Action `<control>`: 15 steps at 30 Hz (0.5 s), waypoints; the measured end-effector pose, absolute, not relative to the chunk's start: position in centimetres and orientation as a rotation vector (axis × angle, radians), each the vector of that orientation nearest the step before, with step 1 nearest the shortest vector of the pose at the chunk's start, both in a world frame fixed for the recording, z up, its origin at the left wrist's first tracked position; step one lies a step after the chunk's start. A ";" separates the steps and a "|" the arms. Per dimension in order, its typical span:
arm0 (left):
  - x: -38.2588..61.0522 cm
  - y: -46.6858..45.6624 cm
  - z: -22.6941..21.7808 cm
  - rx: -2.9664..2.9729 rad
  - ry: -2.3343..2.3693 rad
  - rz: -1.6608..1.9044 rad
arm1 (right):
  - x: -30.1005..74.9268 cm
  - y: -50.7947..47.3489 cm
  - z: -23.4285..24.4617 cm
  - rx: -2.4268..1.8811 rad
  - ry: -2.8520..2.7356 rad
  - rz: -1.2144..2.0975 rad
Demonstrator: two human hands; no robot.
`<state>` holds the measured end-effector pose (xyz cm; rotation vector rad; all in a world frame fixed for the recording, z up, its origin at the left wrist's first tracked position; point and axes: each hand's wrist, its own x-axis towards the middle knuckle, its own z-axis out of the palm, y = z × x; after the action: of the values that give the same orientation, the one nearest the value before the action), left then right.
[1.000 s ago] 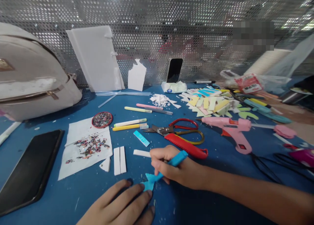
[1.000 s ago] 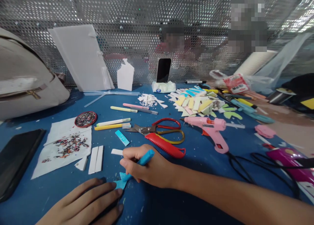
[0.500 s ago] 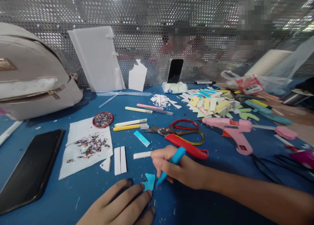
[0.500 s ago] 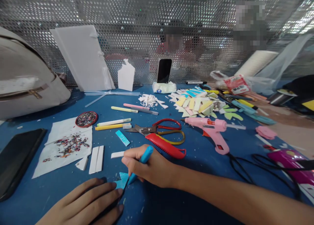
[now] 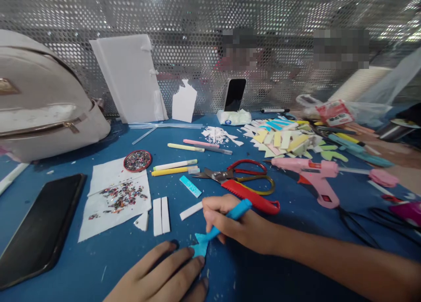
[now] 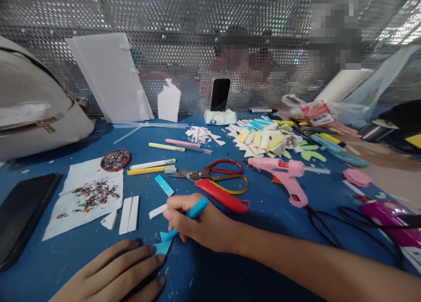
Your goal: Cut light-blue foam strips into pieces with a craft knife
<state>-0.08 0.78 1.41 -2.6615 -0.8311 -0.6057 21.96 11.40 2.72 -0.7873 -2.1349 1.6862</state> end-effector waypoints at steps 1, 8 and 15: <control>-0.1 0.7 1.3 -2.662 -0.832 -0.605 | 22.0 11.4 2.7 -0.816 -2.128 1.677; 0.9 0.4 0.0 -2.546 -0.908 -0.875 | 21.9 11.3 2.7 -0.833 -2.102 1.668; -0.2 0.8 0.9 -2.670 -0.823 -0.567 | 21.9 11.3 2.7 -0.848 -2.102 1.659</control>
<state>-0.15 0.76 0.87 -2.6700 -0.8226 -0.5667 21.91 11.34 2.69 -0.8477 -2.1023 1.6592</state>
